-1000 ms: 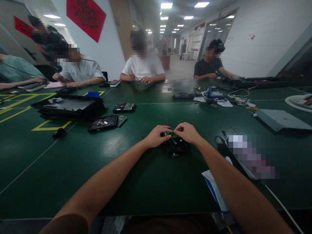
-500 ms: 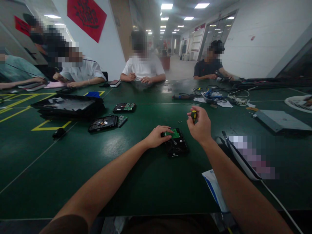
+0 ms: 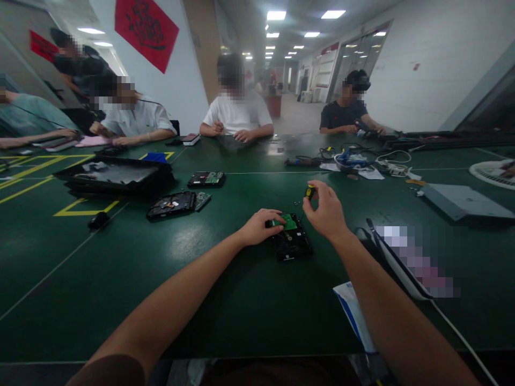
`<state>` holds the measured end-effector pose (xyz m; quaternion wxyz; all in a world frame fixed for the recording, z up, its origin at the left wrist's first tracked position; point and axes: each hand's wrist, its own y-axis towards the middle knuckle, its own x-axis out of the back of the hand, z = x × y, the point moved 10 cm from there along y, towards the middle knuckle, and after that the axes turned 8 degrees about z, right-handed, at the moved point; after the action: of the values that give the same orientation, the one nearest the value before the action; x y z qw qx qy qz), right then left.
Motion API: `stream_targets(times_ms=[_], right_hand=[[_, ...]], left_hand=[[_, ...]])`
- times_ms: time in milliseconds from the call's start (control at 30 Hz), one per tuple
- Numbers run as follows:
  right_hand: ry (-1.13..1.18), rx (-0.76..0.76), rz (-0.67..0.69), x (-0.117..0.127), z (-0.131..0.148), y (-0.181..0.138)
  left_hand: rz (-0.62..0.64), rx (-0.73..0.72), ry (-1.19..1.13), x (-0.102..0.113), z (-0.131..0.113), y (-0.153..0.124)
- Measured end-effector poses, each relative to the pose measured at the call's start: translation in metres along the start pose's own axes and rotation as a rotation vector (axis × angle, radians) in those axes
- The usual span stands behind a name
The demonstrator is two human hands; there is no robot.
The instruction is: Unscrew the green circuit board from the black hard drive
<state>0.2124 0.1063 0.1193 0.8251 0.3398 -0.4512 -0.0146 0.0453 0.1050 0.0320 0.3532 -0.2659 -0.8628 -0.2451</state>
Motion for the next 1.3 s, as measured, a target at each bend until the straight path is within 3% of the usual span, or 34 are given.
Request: stream_targets(times_ms=[367,700,967,1300], right_hand=[[0.062,-0.065,0.079,-0.014,-0.005,-0.002],[0.214,-0.041,-0.187,0.009,-0.002,-0.007],[0.323,-0.011,-0.109,-0.008,0.003,-0.008],[0.289,0.002,-0.123,-0.005,0.004,-0.008]], left_hand=[[0.009,0.010,0.021,0.001,-0.005,-0.002],[0.000,-0.004,0.009,0.000,-0.001,-0.001],[0.006,-0.008,0.015,0.001,-0.005,-0.001],[0.005,-0.013,0.002,0.002,-0.007,-0.001]])
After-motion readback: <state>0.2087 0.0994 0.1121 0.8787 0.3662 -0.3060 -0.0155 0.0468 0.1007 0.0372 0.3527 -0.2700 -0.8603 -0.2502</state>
